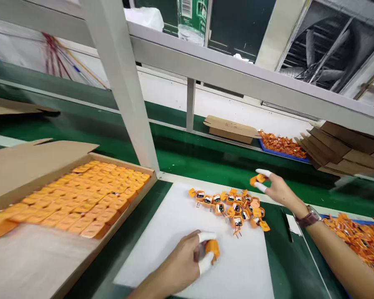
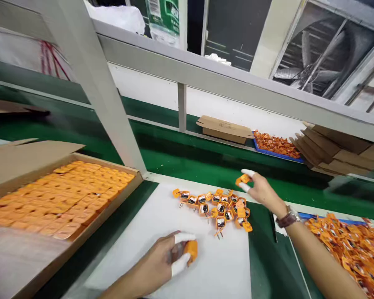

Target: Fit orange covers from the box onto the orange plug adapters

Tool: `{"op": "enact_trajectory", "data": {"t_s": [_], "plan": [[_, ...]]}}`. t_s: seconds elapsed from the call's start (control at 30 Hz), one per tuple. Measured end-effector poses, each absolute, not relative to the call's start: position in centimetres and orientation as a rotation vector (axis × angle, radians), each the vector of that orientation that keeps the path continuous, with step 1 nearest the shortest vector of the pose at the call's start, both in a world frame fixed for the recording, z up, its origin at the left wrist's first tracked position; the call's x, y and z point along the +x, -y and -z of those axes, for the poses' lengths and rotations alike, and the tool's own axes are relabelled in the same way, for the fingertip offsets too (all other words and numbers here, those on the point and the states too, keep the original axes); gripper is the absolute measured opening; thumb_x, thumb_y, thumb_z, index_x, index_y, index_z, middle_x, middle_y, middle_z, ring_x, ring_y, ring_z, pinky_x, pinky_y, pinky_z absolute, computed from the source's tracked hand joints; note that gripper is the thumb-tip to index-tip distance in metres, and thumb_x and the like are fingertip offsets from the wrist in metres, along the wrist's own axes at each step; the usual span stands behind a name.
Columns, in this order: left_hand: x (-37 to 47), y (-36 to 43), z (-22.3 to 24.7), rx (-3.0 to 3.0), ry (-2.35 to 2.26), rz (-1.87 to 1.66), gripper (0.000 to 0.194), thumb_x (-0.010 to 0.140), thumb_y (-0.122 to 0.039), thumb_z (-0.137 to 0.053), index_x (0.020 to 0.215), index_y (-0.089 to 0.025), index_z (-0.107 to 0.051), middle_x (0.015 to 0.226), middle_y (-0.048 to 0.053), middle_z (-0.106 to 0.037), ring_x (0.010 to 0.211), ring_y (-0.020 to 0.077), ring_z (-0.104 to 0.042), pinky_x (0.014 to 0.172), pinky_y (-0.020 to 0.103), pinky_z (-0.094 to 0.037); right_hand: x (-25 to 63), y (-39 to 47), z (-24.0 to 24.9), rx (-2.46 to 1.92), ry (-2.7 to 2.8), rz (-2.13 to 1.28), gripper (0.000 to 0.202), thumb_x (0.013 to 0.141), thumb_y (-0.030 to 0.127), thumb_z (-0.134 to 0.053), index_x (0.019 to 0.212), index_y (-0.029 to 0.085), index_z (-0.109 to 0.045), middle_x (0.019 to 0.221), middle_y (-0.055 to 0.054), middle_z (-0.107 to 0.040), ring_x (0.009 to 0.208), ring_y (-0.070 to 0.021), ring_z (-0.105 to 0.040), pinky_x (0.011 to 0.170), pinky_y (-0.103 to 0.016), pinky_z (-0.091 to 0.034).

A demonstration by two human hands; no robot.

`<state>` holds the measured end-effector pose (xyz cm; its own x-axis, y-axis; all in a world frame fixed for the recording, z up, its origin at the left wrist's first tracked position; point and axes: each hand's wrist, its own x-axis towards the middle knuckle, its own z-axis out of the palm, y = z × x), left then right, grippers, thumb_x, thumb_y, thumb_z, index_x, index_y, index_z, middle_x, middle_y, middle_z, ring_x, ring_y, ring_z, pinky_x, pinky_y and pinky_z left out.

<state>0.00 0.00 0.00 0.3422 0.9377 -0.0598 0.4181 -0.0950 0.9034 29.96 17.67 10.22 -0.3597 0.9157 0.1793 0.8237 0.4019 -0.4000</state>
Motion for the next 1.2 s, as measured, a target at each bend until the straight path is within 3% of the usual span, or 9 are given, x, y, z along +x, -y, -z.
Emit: {"op": "enact_trajectory", "data": {"t_s": [0.1,0.2,0.3,0.4,0.5,0.6,0.9,1.03,1.2], "plan": [[0.2,-0.1,0.2,1.684,-1.248,-0.741,0.036,0.080,-0.023,-0.060,0.114,-0.016,-0.069,0.089,0.003,-0.063,0.067,0.0131,-0.053,0.064,0.025,-0.045,24.1,-16.2,-9.5,-1.195,2.592,-0.300,0.056,0.091,0.027,-0.061,0.146,0.020,-0.050,0.122,-0.012,-0.066,0.109,-0.0258,-0.064,0.097,-0.040,-0.051],[0.2,0.0,0.2,1.735,-1.254,-0.756,0.035,0.079,-0.021,-0.061,0.113,-0.019,-0.071,0.086,0.002,-0.063,0.065,0.0131,-0.053,0.065,0.025,-0.045,19.3,-16.3,-8.7,-1.077,2.715,-0.342,0.055,0.091,0.022,-0.058,0.145,0.017,-0.050,0.124,-0.013,-0.066,0.116,-0.0276,-0.061,0.101,-0.040,-0.048],[0.1,0.1,-0.2,1.777,-1.269,-0.759,0.035,0.077,-0.019,-0.061,0.111,-0.020,-0.072,0.088,0.002,-0.064,0.065,0.0133,-0.054,0.066,0.025,-0.046,16.1,-17.7,-7.6,-1.125,2.761,-0.478,0.054,0.089,0.024,-0.062,0.141,0.012,-0.055,0.130,-0.017,-0.065,0.124,-0.0313,-0.058,0.104,-0.040,-0.046],[0.0,0.1,-0.5,1.779,-1.267,-0.767,0.037,0.076,-0.018,-0.063,0.112,-0.019,-0.072,0.091,0.004,-0.066,0.065,0.0140,-0.054,0.064,0.025,-0.046,14.8,-19.0,-6.7,-1.166,2.796,-0.567,0.057,0.089,0.030,-0.065,0.142,0.011,-0.055,0.127,-0.018,-0.068,0.116,-0.0322,-0.065,0.096,-0.038,-0.051],[-0.2,0.1,-0.6,1.807,-1.236,-0.794,0.037,0.076,-0.019,-0.065,0.112,-0.019,-0.072,0.087,0.004,-0.066,0.065,0.0151,-0.054,0.062,0.025,-0.045,14.7,-19.4,-6.5,-1.180,2.819,-0.642,0.064,0.091,0.044,-0.065,0.145,0.012,-0.051,0.119,-0.017,-0.072,0.101,-0.0301,-0.071,0.084,-0.036,-0.056],[-0.3,0.1,-0.8,1.838,-1.233,-0.821,0.037,0.075,-0.016,-0.064,0.111,-0.020,-0.073,0.082,0.003,-0.064,0.064,0.0150,-0.052,0.061,0.025,-0.043,15.1,-18.9,-7.3,-1.160,2.726,-0.773,0.063,0.094,0.052,-0.060,0.143,0.013,-0.054,0.125,-0.017,-0.070,0.108,-0.0305,-0.069,0.091,-0.040,-0.055],[-0.6,-0.2,-0.3,1.571,-1.208,-0.912,0.037,0.080,-0.025,-0.064,0.115,-0.019,-0.071,0.091,0.005,-0.071,0.068,0.0163,-0.060,0.064,0.028,-0.047,18.2,-9.8,-10.7,-0.934,2.397,-0.824,0.041,0.101,0.042,-0.055,0.140,0.029,-0.057,0.135,-0.009,-0.063,0.119,-0.0245,-0.064,0.102,-0.042,-0.052],[-0.8,-0.8,0.0,1.207,-1.013,-1.021,0.044,0.078,-0.033,-0.070,0.118,-0.013,-0.064,0.107,0.013,-0.075,0.090,0.0237,-0.069,0.071,0.030,-0.052,20.1,-5.8,-9.5,-0.880,2.436,-0.796,0.045,0.100,0.036,-0.059,0.144,0.032,-0.053,0.135,-0.008,-0.063,0.124,-0.0260,-0.059,0.106,-0.045,-0.049],[-1.1,-0.8,-1.8,1.076,-0.925,-1.054,0.052,0.078,-0.042,-0.076,0.119,-0.014,-0.060,0.109,0.016,-0.076,0.084,0.0227,-0.070,0.063,0.028,-0.051,21.2,-2.8,-6.1,-0.935,2.377,-0.887,0.059,0.095,0.038,-0.065,0.150,0.032,-0.043,0.144,-0.010,-0.054,0.120,-0.0266,-0.059,0.106,-0.045,-0.049]]}}
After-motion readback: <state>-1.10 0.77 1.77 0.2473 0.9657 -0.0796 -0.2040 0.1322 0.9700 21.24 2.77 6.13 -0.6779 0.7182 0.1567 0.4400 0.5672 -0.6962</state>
